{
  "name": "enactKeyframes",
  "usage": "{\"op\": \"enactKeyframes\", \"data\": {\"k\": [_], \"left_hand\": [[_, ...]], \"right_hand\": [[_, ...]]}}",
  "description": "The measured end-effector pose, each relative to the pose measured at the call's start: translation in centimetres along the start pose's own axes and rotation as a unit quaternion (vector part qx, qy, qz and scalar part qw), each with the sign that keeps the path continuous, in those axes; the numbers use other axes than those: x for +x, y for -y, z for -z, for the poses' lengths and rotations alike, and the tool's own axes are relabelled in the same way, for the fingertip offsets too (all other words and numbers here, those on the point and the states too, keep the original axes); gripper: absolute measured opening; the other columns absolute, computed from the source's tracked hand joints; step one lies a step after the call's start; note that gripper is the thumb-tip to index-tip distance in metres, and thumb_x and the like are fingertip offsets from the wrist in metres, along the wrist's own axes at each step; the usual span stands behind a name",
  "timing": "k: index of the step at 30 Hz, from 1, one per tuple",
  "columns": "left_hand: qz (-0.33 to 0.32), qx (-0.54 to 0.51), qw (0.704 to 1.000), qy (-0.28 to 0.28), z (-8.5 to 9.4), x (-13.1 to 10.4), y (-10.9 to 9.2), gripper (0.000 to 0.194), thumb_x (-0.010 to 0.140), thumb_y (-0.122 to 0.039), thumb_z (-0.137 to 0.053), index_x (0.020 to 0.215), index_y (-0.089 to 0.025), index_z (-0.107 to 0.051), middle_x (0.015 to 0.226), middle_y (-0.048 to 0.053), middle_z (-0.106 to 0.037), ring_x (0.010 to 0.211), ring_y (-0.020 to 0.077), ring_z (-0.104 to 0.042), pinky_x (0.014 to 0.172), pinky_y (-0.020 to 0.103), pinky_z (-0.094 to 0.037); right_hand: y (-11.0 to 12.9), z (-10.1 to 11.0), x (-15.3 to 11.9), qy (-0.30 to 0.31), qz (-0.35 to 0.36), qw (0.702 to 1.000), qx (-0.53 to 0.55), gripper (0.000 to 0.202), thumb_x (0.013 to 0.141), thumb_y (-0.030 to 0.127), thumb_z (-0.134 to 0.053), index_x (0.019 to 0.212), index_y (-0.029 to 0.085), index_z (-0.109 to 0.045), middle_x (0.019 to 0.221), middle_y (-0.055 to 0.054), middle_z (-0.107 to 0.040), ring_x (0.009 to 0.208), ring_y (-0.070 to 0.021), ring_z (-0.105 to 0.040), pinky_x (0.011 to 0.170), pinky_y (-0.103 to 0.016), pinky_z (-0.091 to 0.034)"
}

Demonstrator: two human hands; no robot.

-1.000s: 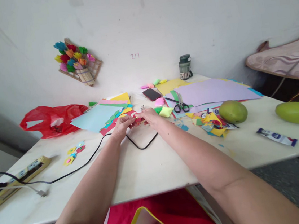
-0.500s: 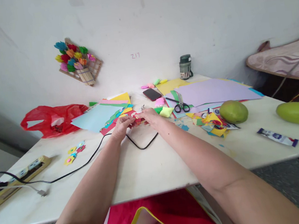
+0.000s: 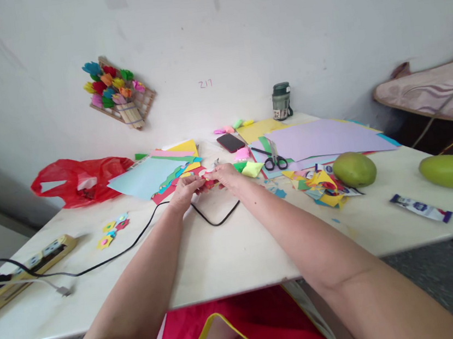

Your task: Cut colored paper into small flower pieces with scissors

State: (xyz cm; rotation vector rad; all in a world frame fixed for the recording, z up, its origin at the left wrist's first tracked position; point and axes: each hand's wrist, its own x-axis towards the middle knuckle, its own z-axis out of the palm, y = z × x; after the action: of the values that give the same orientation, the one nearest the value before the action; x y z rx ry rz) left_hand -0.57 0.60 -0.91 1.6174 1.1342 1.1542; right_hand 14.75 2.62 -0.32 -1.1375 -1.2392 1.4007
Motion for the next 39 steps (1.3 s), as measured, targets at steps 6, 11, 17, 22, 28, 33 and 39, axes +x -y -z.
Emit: {"op": "enactKeyframes", "data": {"k": [6,11,17,22,28,33,39], "left_hand": [[0.005,-0.008,1.000,-0.017,-0.08,0.02,0.16,0.026,0.064,-0.040,-0.065,0.054,-0.015,-0.061,0.052,0.002,-0.061,0.050,0.0102,-0.048,0.053,0.025,-0.036],[0.007,-0.019,1.000,-0.020,-0.09,0.10,0.28,0.026,0.064,-0.040,-0.065,0.057,-0.016,-0.060,0.054,0.002,-0.061,0.051,0.0101,-0.048,0.053,0.024,-0.036],[-0.008,-0.023,1.000,-0.020,-0.10,0.13,0.47,0.023,0.064,-0.038,-0.066,0.057,-0.016,-0.061,0.055,0.001,-0.061,0.051,0.0093,-0.047,0.052,0.024,-0.035],[-0.012,-0.017,0.999,-0.025,-0.11,0.20,0.47,0.026,0.064,-0.040,-0.066,0.056,-0.016,-0.059,0.055,0.000,-0.060,0.051,0.0095,-0.046,0.052,0.024,-0.035],[-0.015,-0.031,0.999,-0.030,-0.17,0.16,0.44,0.026,0.063,-0.039,-0.067,0.055,-0.016,-0.058,0.055,0.000,-0.060,0.050,0.0090,-0.045,0.052,0.024,-0.034],[-0.012,-0.033,0.999,-0.040,-0.23,0.17,0.36,0.025,0.063,-0.038,-0.068,0.055,-0.016,-0.059,0.053,0.000,-0.060,0.049,0.0086,-0.045,0.051,0.024,-0.034],[-0.009,-0.028,0.998,-0.046,-0.30,0.19,0.32,0.026,0.062,-0.040,-0.068,0.054,-0.017,-0.058,0.052,-0.001,-0.059,0.048,0.0085,-0.044,0.051,0.024,-0.035]], "right_hand": [[-0.30,-0.07,0.28,-0.008,0.014,1.000,-0.009,0.026,0.061,0.022,-0.080,0.058,0.016,-0.055,0.052,0.004,-0.058,0.050,-0.0081,-0.052,0.044,-0.020,-0.033],[-0.39,-0.08,0.33,-0.010,0.010,1.000,0.015,0.021,0.066,0.022,-0.075,0.060,0.016,-0.056,0.053,0.003,-0.059,0.049,-0.0085,-0.053,0.045,-0.021,-0.033],[-0.13,-0.26,-0.01,-0.015,0.001,0.999,0.030,0.024,0.067,0.020,-0.075,0.059,0.017,-0.053,0.049,0.004,-0.058,0.045,-0.0085,-0.053,0.044,-0.021,-0.033],[0.03,-0.38,-0.13,-0.013,-0.006,0.999,0.040,0.023,0.071,0.019,-0.073,0.060,0.016,-0.053,0.049,0.004,-0.059,0.044,-0.0083,-0.053,0.044,-0.021,-0.033],[0.08,-0.54,-0.24,-0.025,-0.013,0.998,0.049,0.022,0.070,0.018,-0.074,0.062,0.016,-0.054,0.050,0.004,-0.058,0.042,-0.0076,-0.053,0.043,-0.020,-0.033],[-0.19,-0.62,-0.04,-0.021,-0.005,0.998,0.062,0.019,0.074,0.016,-0.069,0.064,0.016,-0.054,0.051,0.003,-0.060,0.044,-0.0094,-0.056,0.043,-0.021,-0.033],[-0.24,-0.69,-0.15,-0.015,0.000,0.998,0.055,0.018,0.077,0.019,-0.068,0.065,0.016,-0.054,0.051,0.001,-0.062,0.045,-0.0103,-0.057,0.044,-0.021,-0.033]]}}
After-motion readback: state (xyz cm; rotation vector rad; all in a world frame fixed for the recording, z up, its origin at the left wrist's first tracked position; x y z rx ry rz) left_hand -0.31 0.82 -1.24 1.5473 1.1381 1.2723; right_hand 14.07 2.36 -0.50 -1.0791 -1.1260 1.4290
